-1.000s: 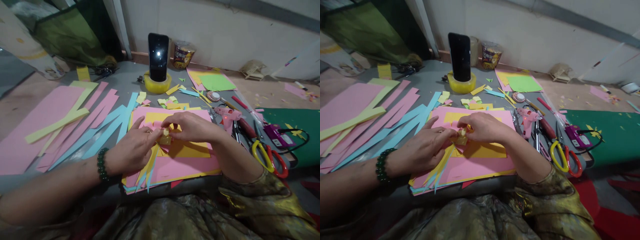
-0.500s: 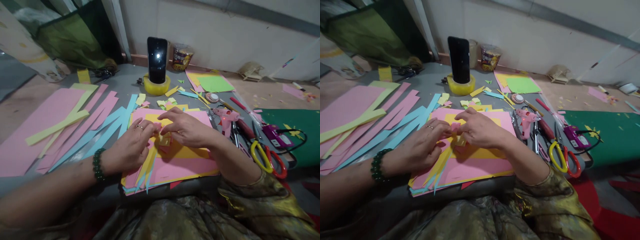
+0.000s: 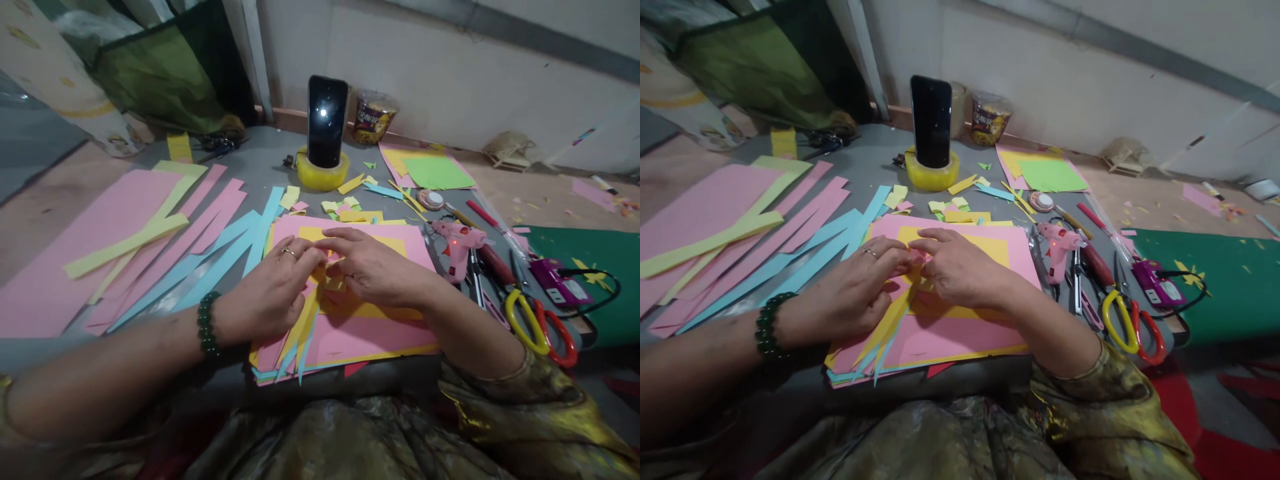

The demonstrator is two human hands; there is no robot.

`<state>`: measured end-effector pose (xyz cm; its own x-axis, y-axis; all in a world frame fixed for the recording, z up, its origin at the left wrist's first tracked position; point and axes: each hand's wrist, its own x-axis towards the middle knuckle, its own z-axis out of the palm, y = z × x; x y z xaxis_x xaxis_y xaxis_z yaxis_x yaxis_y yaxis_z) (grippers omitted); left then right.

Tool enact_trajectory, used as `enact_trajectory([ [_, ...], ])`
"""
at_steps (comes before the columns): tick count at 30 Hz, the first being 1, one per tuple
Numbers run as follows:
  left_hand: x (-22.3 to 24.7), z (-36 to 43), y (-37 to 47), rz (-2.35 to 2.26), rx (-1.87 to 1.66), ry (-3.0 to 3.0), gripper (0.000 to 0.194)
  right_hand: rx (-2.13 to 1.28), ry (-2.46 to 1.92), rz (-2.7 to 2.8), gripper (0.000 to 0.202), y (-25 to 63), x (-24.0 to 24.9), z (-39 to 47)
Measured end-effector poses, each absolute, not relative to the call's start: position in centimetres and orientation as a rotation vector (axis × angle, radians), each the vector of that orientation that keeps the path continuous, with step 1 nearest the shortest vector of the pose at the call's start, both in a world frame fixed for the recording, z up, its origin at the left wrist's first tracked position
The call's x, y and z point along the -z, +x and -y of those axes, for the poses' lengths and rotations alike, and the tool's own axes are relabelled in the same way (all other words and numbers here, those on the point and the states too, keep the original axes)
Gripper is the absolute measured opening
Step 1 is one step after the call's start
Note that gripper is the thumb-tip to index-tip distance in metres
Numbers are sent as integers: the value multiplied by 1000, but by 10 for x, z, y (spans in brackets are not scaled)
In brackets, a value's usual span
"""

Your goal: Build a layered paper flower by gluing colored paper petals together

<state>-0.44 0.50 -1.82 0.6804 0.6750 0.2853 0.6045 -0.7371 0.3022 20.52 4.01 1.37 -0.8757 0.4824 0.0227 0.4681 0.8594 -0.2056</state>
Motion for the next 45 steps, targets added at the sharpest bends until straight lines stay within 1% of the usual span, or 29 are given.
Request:
enact_trajectory([
  [5,21,-5,-4,-1041,-573,2707,41,-327,-758,2947,21,207,-14,-40],
  [11,22,-5,-4,-1024,-617,2725,44,-257,-777,2846,33,214,-8,-44],
  [17,23,-5,-4,-1051,-584,2697,40,-234,-763,2920,23,211,-1,-44],
  [24,20,-5,-3,-1070,-532,2644,42,-118,-728,2859,28,213,4,-49],
  [30,19,-6,-3,-1062,-522,2645,45,-140,-703,2873,21,211,6,-48],
  [33,18,-6,-3,-1062,-507,2650,44,-154,-691,2860,21,214,4,-48],
  [36,17,-6,-2,-1087,-482,2637,41,-248,-678,2829,25,217,0,-48],
  [38,17,-6,-2,-1097,-481,2624,42,-327,-753,2748,30,219,-4,-48],
  [40,17,-5,-2,-1074,-512,2623,45,-403,-931,2646,30,219,-8,-48],
  [43,18,-7,-5,-1042,-567,2619,43,-544,-1319,2527,16,215,-10,-48],
  [45,20,-9,-8,-1053,-586,2602,41,-660,-1533,2427,10,210,-8,-49],
])
